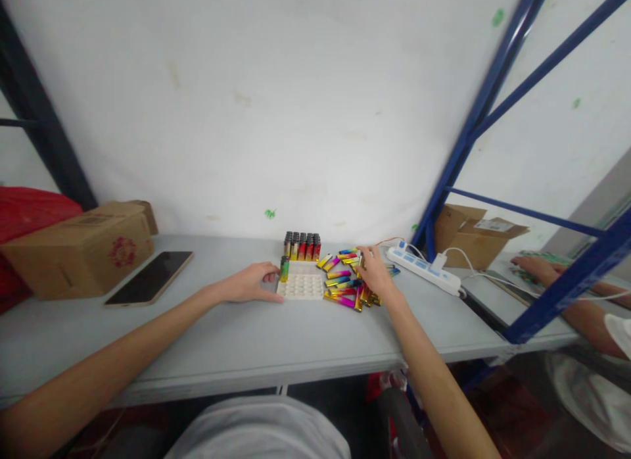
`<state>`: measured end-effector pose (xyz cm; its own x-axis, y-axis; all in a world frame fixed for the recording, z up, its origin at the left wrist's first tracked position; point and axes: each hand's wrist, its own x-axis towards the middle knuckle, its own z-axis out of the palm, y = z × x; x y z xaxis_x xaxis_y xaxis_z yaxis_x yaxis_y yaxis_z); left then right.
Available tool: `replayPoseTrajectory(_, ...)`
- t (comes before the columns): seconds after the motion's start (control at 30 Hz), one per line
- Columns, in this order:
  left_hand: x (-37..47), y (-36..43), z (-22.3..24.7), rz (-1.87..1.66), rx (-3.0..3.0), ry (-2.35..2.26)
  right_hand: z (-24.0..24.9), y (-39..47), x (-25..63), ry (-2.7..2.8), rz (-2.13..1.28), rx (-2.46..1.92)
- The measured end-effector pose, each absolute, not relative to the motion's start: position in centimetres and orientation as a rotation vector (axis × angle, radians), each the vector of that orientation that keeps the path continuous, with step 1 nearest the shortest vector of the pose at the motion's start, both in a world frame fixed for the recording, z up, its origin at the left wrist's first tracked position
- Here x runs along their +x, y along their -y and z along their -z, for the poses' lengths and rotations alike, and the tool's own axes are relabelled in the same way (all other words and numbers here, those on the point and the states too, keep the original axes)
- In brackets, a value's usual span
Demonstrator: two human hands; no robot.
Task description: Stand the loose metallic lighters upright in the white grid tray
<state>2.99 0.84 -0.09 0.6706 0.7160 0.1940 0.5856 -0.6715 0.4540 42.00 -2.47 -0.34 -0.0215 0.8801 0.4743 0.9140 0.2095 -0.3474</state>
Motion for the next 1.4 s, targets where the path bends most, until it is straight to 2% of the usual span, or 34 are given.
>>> replayPoseTrajectory(0.23,3.1,-1.0,0.3,-0.497,2.541,-1.007,-1.9,1.9,38.9,1.456,-0.540,-1.203)
replayPoseTrajectory(0.4,3.0,-1.0,0.3,-0.497,2.538,-1.000,-4.3,1.1,33.6,1.499,-0.832,-1.003)
replayPoseTrajectory(0.57,3.0,-0.9,0.3,-0.501,2.541,-0.993,-3.0,0.9,29.3,1.603,-1.097,-0.980)
replayPoseTrajectory(0.67,3.1,-0.9,0.3,-0.510,2.538,-0.989,-1.2,1.5,28.3,1.640,-1.057,-1.109)
replayPoseTrajectory(0.77,3.1,-0.9,0.2,-0.505,2.529,-0.988,-0.2,2.0,28.0,1.687,-0.852,-1.188)
replayPoseTrajectory(1.03,3.2,-0.8,0.0,-0.510,2.521,-0.987,-0.7,2.4,27.6,1.652,-0.383,-1.282)
replayPoseTrajectory(1.27,3.2,-0.8,-0.1,-0.502,2.529,-0.990,-0.8,2.8,27.5,1.739,-0.258,-1.285)
replayPoseTrajectory(1.4,3.1,-0.6,-0.2,-0.492,2.540,-0.986,-1.2,3.7,27.3,1.902,-0.366,-1.190)
